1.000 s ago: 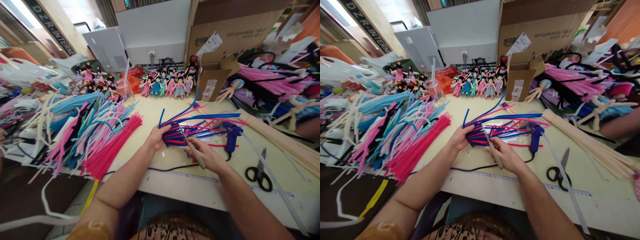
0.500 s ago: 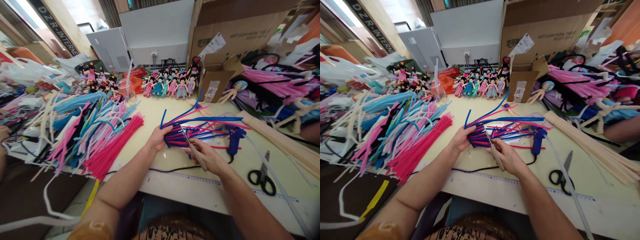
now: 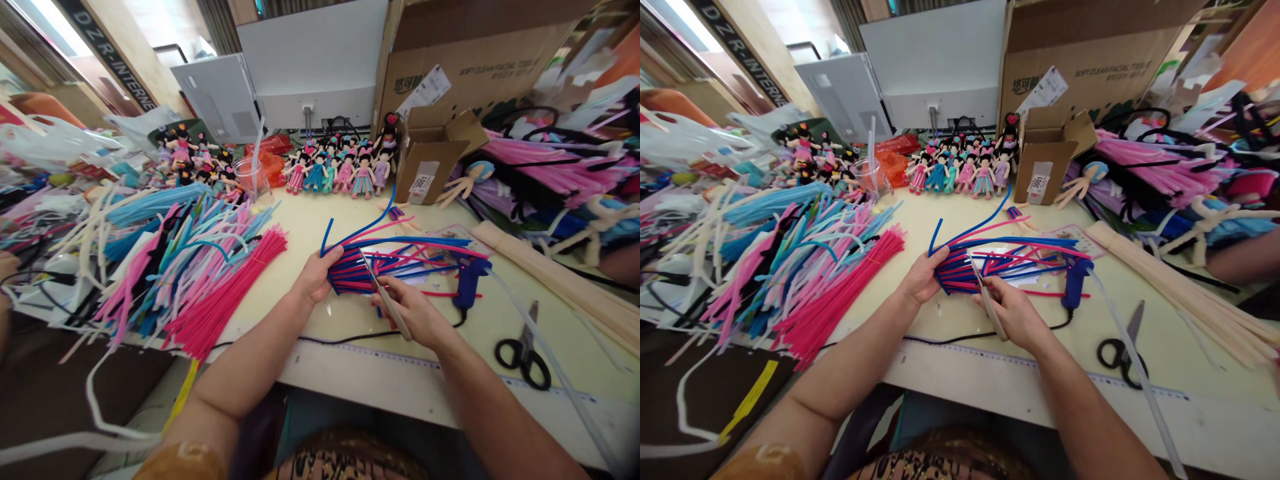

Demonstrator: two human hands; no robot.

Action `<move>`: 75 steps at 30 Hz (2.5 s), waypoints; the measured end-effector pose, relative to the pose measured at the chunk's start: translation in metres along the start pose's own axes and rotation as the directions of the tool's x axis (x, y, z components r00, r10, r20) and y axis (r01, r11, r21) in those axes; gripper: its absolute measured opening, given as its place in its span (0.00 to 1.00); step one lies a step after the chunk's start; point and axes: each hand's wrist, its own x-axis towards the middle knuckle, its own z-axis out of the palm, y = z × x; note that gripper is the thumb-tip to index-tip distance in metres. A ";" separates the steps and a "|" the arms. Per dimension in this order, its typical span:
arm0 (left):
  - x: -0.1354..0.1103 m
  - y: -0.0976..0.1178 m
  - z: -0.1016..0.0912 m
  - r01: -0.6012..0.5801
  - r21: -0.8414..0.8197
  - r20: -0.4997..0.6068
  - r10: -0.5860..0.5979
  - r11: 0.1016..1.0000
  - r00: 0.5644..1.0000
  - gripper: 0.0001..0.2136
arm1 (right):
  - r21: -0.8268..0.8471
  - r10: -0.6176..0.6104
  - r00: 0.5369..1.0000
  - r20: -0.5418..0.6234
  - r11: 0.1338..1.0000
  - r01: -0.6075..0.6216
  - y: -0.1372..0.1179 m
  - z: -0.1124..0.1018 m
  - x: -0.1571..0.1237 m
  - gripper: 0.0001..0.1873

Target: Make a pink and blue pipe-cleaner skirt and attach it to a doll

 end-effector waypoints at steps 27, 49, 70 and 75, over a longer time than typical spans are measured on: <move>0.004 0.004 -0.001 0.013 -0.017 -0.091 -0.014 1.000 0.996 0.11 | 0.151 0.096 0.991 0.095 0.982 -0.110 -0.009 0.004 -0.003 0.18; 0.004 0.003 -0.001 0.000 -0.024 -0.065 -0.002 1.000 0.998 0.11 | 0.218 0.126 0.985 0.114 0.964 -0.149 -0.015 0.008 -0.006 0.21; 0.000 0.003 -0.001 0.071 0.029 -0.026 -0.071 0.997 0.997 0.13 | 0.040 -0.031 0.999 -0.012 0.999 0.031 -0.005 -0.004 -0.001 0.22; -0.002 0.004 0.001 0.115 0.081 0.030 -0.118 0.990 0.993 0.14 | 0.184 0.084 0.996 0.022 0.979 -0.087 -0.014 -0.004 -0.003 0.25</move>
